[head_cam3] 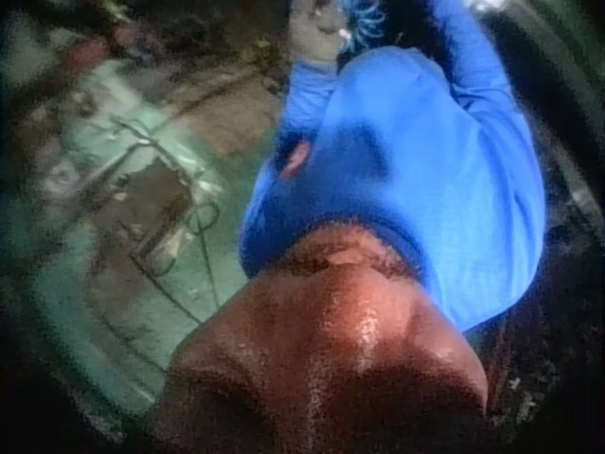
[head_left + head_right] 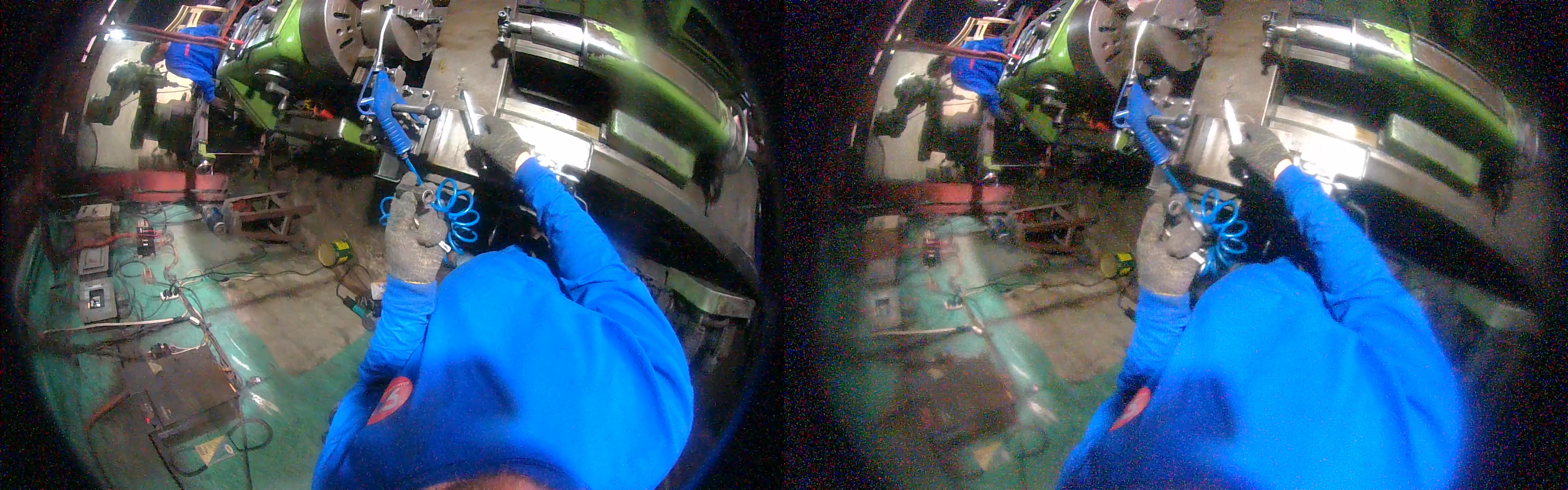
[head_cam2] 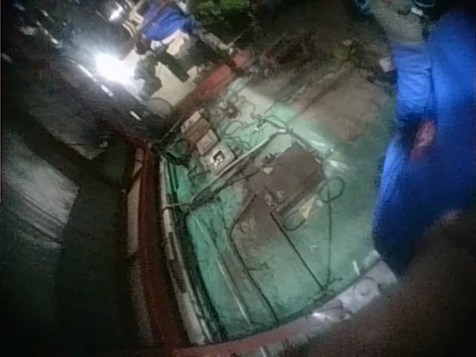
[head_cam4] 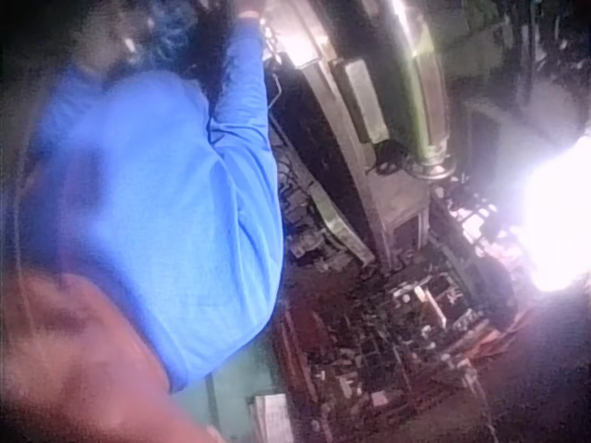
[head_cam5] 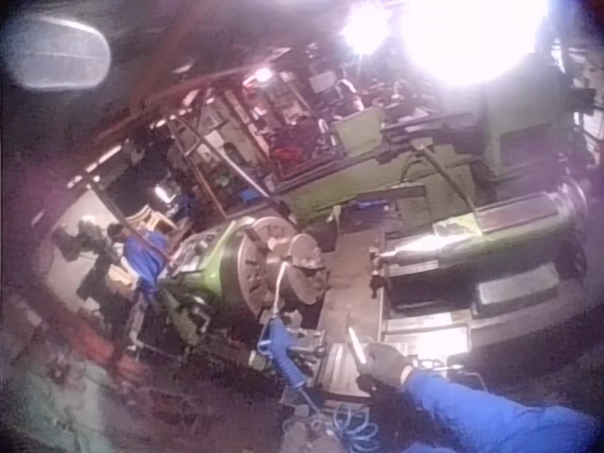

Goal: The person operates a large green industrial machine, likely a lathe, using a pneumatic tool to work on a metal component. They repeatedly adjust the tool's position and apply it to the rotating part while wearing protective gloves.

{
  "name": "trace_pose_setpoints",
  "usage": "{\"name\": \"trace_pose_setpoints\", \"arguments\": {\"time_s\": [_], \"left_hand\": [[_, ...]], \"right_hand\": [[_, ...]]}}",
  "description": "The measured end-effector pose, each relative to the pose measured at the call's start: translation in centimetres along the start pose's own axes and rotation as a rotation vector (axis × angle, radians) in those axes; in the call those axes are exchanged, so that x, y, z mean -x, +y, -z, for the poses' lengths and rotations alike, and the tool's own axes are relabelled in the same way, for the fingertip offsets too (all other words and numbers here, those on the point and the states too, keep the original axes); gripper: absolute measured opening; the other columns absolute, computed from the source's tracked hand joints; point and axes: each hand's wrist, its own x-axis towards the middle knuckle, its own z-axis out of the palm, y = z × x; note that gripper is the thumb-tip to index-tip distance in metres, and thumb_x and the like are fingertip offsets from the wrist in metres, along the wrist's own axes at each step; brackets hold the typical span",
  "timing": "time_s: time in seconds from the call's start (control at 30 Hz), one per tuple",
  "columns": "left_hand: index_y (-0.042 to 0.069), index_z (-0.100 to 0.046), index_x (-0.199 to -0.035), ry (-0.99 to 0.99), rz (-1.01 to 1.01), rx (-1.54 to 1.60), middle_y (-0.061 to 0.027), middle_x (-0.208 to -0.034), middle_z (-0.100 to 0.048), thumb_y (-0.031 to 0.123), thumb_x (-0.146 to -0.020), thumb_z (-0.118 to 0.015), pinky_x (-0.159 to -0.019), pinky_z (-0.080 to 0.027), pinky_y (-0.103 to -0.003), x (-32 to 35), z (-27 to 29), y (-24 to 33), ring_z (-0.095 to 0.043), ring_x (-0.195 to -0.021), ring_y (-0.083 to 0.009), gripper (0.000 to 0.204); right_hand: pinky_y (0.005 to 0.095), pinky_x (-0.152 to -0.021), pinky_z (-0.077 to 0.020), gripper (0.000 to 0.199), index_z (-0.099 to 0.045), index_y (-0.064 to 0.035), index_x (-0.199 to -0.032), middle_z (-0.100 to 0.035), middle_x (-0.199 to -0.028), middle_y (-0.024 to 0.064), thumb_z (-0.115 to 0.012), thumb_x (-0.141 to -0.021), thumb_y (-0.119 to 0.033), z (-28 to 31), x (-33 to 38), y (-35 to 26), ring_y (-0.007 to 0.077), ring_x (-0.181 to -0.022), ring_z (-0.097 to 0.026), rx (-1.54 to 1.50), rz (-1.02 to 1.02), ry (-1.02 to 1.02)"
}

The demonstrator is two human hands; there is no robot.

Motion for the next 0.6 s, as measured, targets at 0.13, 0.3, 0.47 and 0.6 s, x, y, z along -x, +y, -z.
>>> {"name": "trace_pose_setpoints", "arguments": {"time_s": [0.13,0.3,0.47,0.6], "left_hand": [[0.006,-0.060,-0.139,-0.077,-0.166,-0.410,-0.0080,-0.108,-0.071,0.019,-0.104,-0.067,-0.055,-0.045,-0.022,0.6,-1.3,0.6,-0.059,-0.072,-0.0084,0.037],[0.002,-0.062,-0.134,0.039,-0.358,-0.942,-0.0072,-0.111,-0.072,0.006,-0.095,-0.077,-0.073,-0.054,-0.023,2.2,-5.7,0.9,-0.068,-0.091,-0.0101,0.042],[0.002,-0.069,-0.123,-0.045,-0.558,-1.184,-0.0073,-0.112,-0.072,-0.001,-0.084,-0.085,-0.083,-0.058,-0.028,2.0,-5.3,1.1,-0.069,-0.099,-0.0132,0.042],[0.002,-0.071,-0.121,-0.065,-0.592,-1.249,-0.0079,-0.113,-0.072,0.000,-0.082,-0.088,-0.087,-0.058,-0.031,2.1,-6.3,1.0,-0.069,-0.102,-0.0168,0.042]], "right_hand": [[0.0433,-0.082,-0.0554,0.035,-0.071,0.0004,-0.106,-0.073,-0.094,0.0214,-0.076,-0.085,-0.028,-0.4,-0.4,0.7,0.0322,-0.087,-0.072,-0.016,-0.001,0.004],[0.0422,-0.076,-0.0563,0.030,-0.070,0.0003,-0.102,-0.074,-0.088,0.0188,-0.075,-0.087,-0.025,-0.4,-0.2,0.6,0.0277,-0.080,-0.072,-0.064,-0.015,-0.015],[0.0442,-0.079,-0.0555,0.034,-0.070,-0.0001,-0.099,-0.073,-0.090,0.0215,-0.075,-0.085,-0.031,0.0,0.2,-0.6,0.0327,-0.084,-0.072,0.003,-0.007,-0.011],[0.0454,-0.081,-0.0546,0.036,-0.071,-0.0006,-0.099,-0.073,-0.092,0.0231,-0.074,-0.084,-0.034,0.1,0.0,-0.1,0.0358,-0.088,-0.072,0.078,0.057,0.031]]}}
